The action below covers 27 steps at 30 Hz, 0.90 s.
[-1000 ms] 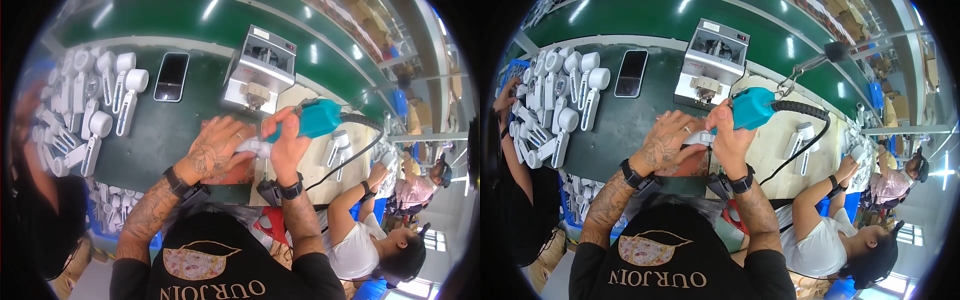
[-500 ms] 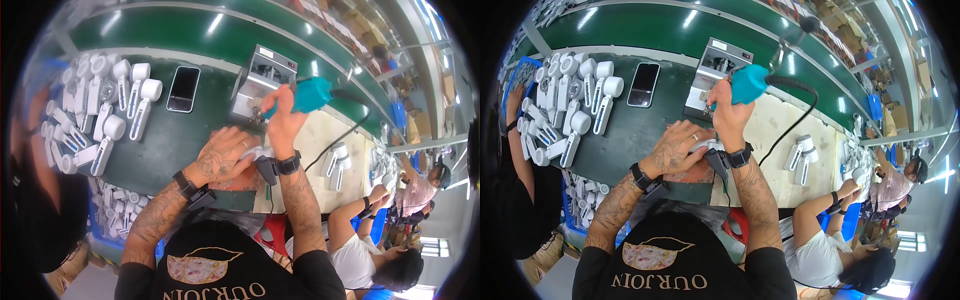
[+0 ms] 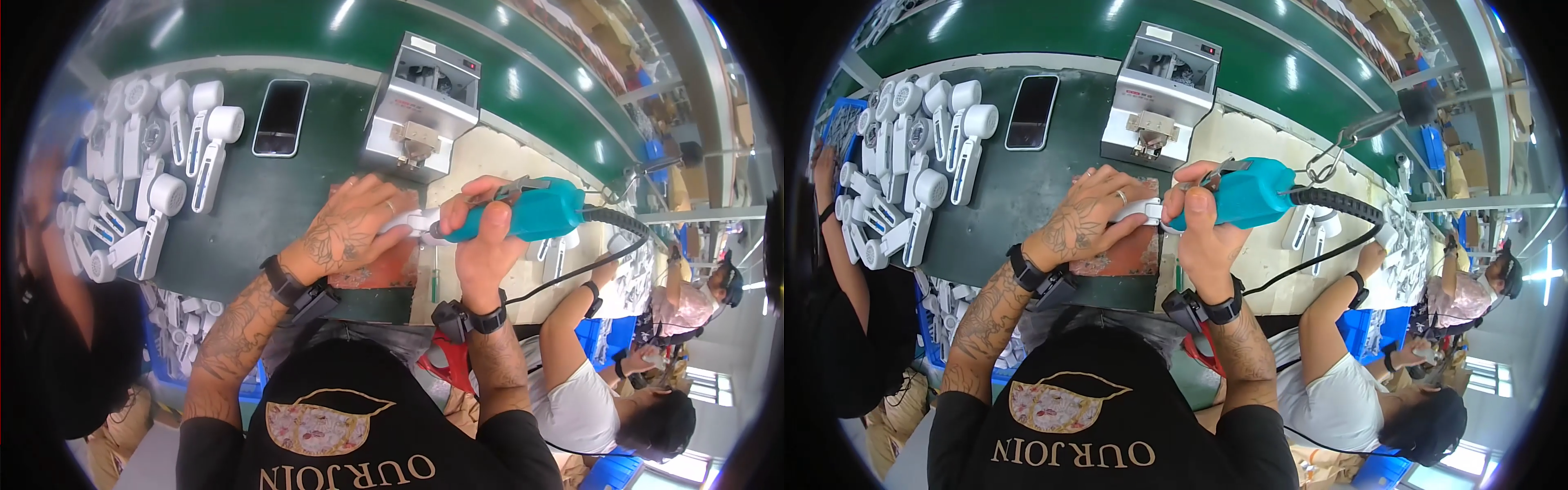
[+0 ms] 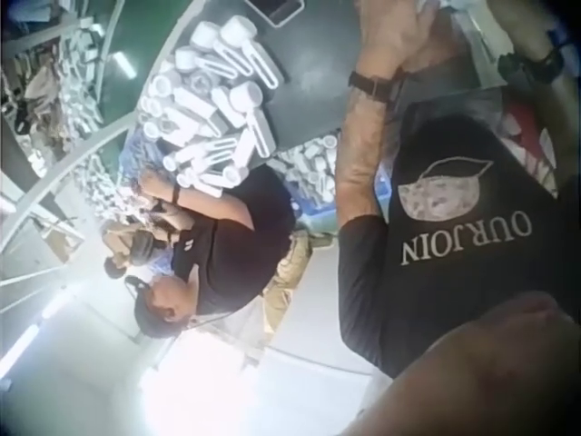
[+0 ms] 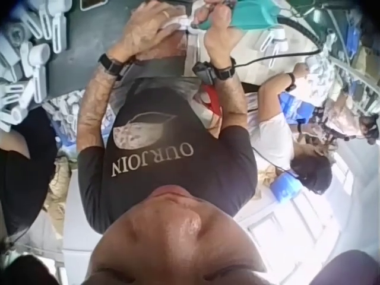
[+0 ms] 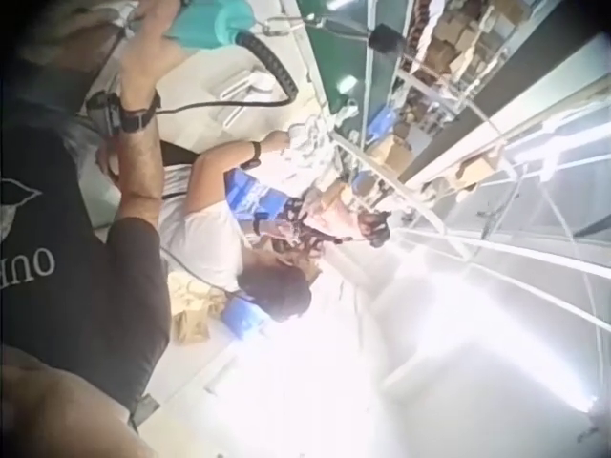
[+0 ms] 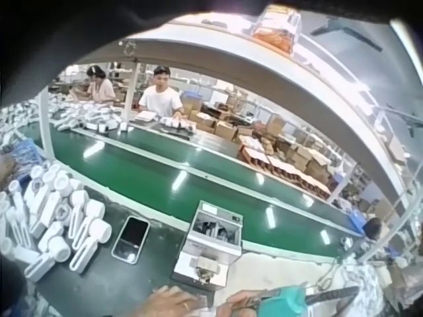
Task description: The person assembles a handheld fan by fitting a plastic cover onto the handle and driving a screw into the casing with a power screwdriver. After completing the assembly, the person places the finished fan onto the conveyor belt and picks up another to repeat the process.
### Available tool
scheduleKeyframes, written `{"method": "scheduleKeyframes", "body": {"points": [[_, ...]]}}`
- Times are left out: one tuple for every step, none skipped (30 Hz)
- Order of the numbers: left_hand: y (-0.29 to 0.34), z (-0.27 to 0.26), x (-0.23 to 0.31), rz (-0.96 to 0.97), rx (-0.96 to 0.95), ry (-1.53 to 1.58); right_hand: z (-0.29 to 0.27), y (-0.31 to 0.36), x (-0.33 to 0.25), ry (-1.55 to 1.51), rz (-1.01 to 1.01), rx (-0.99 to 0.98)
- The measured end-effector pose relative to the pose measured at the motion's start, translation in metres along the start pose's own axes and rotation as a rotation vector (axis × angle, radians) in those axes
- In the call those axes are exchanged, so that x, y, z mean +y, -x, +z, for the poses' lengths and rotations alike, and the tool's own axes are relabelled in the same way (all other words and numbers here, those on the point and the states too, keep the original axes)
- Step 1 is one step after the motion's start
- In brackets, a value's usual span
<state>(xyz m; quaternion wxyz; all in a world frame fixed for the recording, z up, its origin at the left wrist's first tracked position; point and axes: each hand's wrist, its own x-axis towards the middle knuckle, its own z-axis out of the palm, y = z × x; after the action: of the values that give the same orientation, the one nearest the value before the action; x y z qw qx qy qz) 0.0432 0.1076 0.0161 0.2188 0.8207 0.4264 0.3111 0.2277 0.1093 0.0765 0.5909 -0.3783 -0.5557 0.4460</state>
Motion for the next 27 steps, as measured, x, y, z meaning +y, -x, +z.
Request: {"method": "scheduleKeyframes", "body": {"points": [[0.0, 0.002, 0.0, 0.0, 0.0, 0.0, 0.0, 0.001, 0.0, -0.005, -0.001, 0.01], [0.0, 0.004, 0.0, 0.006, 0.012, 0.006, -0.001, 0.001, 0.001, -0.005, -0.001, 0.01], [-0.001, 0.005, -0.001, 0.012, 0.025, 0.01, -0.001, 0.001, 0.002, -0.002, 0.002, 0.001], [-0.001, 0.005, -0.001, 0.009, 0.024, 0.009, -0.001, 0.001, 0.003, -0.002, 0.007, -0.01], [0.0, 0.005, -0.001, 0.012, 0.026, 0.001, -0.001, 0.002, 0.006, -0.005, 0.009, -0.011], [0.0, 0.003, -0.001, 0.013, 0.028, -0.008, 0.001, 0.003, 0.01, -0.026, 0.012, -0.011], [0.0, 0.003, 0.0, 0.008, 0.024, -0.008, 0.001, 0.005, 0.014, -0.045, 0.02, -0.009], [-0.001, 0.0, 0.0, 0.003, 0.009, -0.01, -0.001, 0.005, 0.017, -0.051, 0.025, -0.011], [-0.001, -0.002, 0.0, -0.002, -0.006, -0.016, -0.002, 0.004, 0.019, -0.046, 0.001, -0.007], [-0.001, -0.004, 0.001, -0.013, -0.01, -0.034, 0.001, 0.002, 0.022, -0.051, -0.026, -0.005], [0.0, -0.004, -0.002, 0.012, 0.01, -0.022, 0.008, 0.004, 0.021, -0.127, 0.002, 0.02], [0.001, -0.004, -0.004, 0.036, 0.032, -0.015, 0.008, 0.006, 0.024, -0.126, -0.026, 0.036], [0.0, 0.002, -0.004, 0.081, 0.081, -0.036, 0.003, 0.007, 0.028, -0.128, -0.056, 0.047], [-0.002, 0.005, -0.003, 0.089, 0.097, -0.051, -0.003, 0.009, 0.031, -0.144, -0.056, 0.048], [-0.003, 0.004, -0.001, 0.079, 0.085, -0.018, -0.007, 0.01, 0.035, -0.173, -0.053, 0.043], [-0.001, 0.005, -0.003, 0.102, 0.115, 0.001, -0.008, 0.01, 0.035, -0.178, -0.045, 0.032], [-0.001, 0.004, -0.002, 0.113, 0.127, 0.01, -0.01, 0.011, 0.034, -0.168, -0.041, 0.028], [0.002, 0.005, -0.004, 0.155, 0.147, -0.03, -0.007, 0.01, 0.032, -0.158, -0.037, 0.008], [0.004, 0.003, -0.005, 0.123, 0.06, -0.072, -0.005, 0.009, 0.028, -0.141, -0.035, -0.01], [0.005, 0.005, -0.006, 0.151, 0.073, -0.042, -0.001, 0.012, 0.022, -0.12, 0.015, 0.034], [0.012, 0.01, -0.011, 0.192, 0.122, -0.106, 0.005, 0.014, 0.018, -0.112, 0.069, 0.064], [0.015, 0.005, -0.003, 0.237, 0.156, -0.139, 0.001, 0.014, 0.013, -0.18, 0.032, 0.064], [0.019, -0.002, 0.009, 0.281, 0.188, -0.168, -0.002, 0.016, 0.004, -0.244, 0.001, 0.067], [0.024, -0.007, 0.011, 0.266, 0.201, -0.191, -0.003, 0.018, -0.005, -0.331, -0.031, 0.085], [0.03, -0.012, 0.016, 0.207, 0.173, -0.13, -0.004, 0.022, -0.019, -0.413, -0.061, 0.112], [0.037, -0.019, 0.018, 0.143, 0.14, -0.07, -0.004, 0.025, -0.03, -0.433, -0.116, 0.075], [0.051, -0.032, 0.013, 0.013, 0.294, 0.048, -0.004, 0.029, -0.04, -0.453, -0.17, 0.042]]}}
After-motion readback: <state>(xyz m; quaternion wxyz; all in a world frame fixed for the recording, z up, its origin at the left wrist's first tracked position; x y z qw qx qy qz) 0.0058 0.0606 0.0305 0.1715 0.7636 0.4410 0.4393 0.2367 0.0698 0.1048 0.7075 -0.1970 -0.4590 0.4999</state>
